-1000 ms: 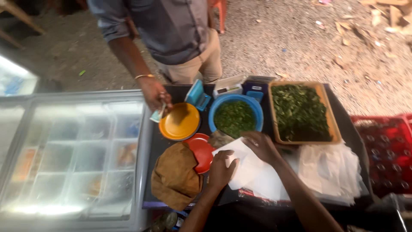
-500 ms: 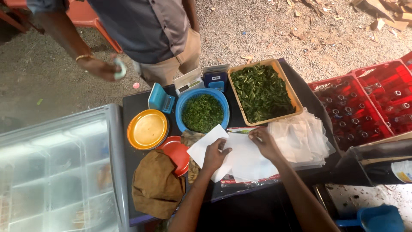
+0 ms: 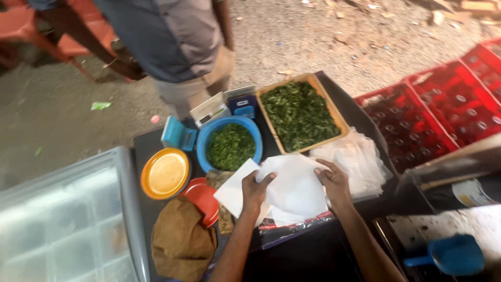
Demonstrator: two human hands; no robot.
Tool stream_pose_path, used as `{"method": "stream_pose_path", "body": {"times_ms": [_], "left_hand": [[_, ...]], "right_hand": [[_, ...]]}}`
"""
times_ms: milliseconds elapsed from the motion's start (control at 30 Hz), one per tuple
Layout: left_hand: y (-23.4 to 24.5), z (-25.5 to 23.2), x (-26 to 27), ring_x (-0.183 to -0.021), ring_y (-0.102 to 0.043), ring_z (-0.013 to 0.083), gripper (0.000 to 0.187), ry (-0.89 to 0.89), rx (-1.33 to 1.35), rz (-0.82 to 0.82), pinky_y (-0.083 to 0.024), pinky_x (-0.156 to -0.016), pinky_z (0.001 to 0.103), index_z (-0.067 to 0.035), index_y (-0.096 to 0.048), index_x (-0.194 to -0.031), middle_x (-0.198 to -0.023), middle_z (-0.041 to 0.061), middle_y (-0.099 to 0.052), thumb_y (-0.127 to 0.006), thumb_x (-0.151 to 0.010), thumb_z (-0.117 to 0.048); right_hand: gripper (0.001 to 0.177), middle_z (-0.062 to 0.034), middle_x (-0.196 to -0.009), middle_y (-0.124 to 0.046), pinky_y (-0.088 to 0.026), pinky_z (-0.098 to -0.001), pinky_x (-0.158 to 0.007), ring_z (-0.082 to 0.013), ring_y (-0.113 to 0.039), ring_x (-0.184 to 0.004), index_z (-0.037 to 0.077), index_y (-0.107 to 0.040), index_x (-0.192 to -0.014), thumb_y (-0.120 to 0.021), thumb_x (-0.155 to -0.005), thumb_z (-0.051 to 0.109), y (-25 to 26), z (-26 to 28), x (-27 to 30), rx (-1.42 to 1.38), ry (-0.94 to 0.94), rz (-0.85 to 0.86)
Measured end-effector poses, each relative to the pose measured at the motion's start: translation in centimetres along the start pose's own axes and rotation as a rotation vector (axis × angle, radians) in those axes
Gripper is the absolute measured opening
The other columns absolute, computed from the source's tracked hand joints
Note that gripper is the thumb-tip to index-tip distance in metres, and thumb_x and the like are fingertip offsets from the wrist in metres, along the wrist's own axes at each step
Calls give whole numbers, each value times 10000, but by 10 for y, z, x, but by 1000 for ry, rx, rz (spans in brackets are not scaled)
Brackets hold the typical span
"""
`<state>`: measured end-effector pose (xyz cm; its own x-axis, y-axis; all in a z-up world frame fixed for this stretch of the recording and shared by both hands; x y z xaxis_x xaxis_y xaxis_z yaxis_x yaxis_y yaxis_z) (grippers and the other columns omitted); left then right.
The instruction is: The person organizes bank notes, interacts with a customer, handles paper sheets, and serves fried food items from woks into paper-lined containers.
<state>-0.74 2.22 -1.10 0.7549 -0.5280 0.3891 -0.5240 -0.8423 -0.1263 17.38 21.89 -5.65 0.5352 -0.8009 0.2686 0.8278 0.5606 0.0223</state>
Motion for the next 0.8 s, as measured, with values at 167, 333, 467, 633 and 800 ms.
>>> {"method": "stream_pose_path", "body": {"times_ms": [167,333,467,633,800], "left_hand": [[-25,8,-6,-796,-665,112,306,-66,-92,1,-529,-720,274,8,-747,-1022,-907,53,-762,-799,-874,-255],[-42,2,13,-883,-675,152,387,-53,91,17,-571,-747,304,36,-680,-1167,-1034,87,-724,-733,-943,-275],[-70,-27,15,-938,-709,171,402,-133,265,93,-612,-788,334,18,-625,-1259,-1111,90,-719,-679,-953,-237],[-104,-3,21,-970,-728,213,377,12,468,138,-641,-814,370,-4,-599,-1245,-1116,96,-721,-654,-949,-231],[-141,75,-13,-1007,-651,213,443,-35,297,15,-577,-824,336,99,-639,-1304,-1167,150,-695,-697,-1060,-266]], "right_hand": [[311,-52,-914,-744,-552,-275,-673,-122,-690,-748,6,-666,-1243,-698,-959,128,68,11,-13,261,152,-246],[363,-174,-918,-746,-568,-350,-688,-240,-740,-762,43,-664,-1256,-745,-941,205,124,17,-27,652,506,-310],[381,-160,-1008,-753,-546,-385,-823,-274,-715,-935,92,-689,-1266,-749,-923,247,125,13,-82,843,513,-203],[425,-190,-1330,-656,-462,-454,-1038,-331,-607,-1242,34,-620,-1364,-734,-996,212,127,-2,-71,665,685,-143],[719,-195,-1160,-674,-500,-449,-937,-324,-617,-1090,79,-550,-1480,-783,-831,282,126,-19,-65,57,-52,371]]}}
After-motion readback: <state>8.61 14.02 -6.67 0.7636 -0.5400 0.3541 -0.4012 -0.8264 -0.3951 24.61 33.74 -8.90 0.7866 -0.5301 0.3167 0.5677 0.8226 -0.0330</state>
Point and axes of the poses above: each hand's wrist, its own x-axis away from the middle knuckle, its own y-axis out of the back of the hand, z = x × y, the point moved 2 cm from there along -x, towards the middle knuckle
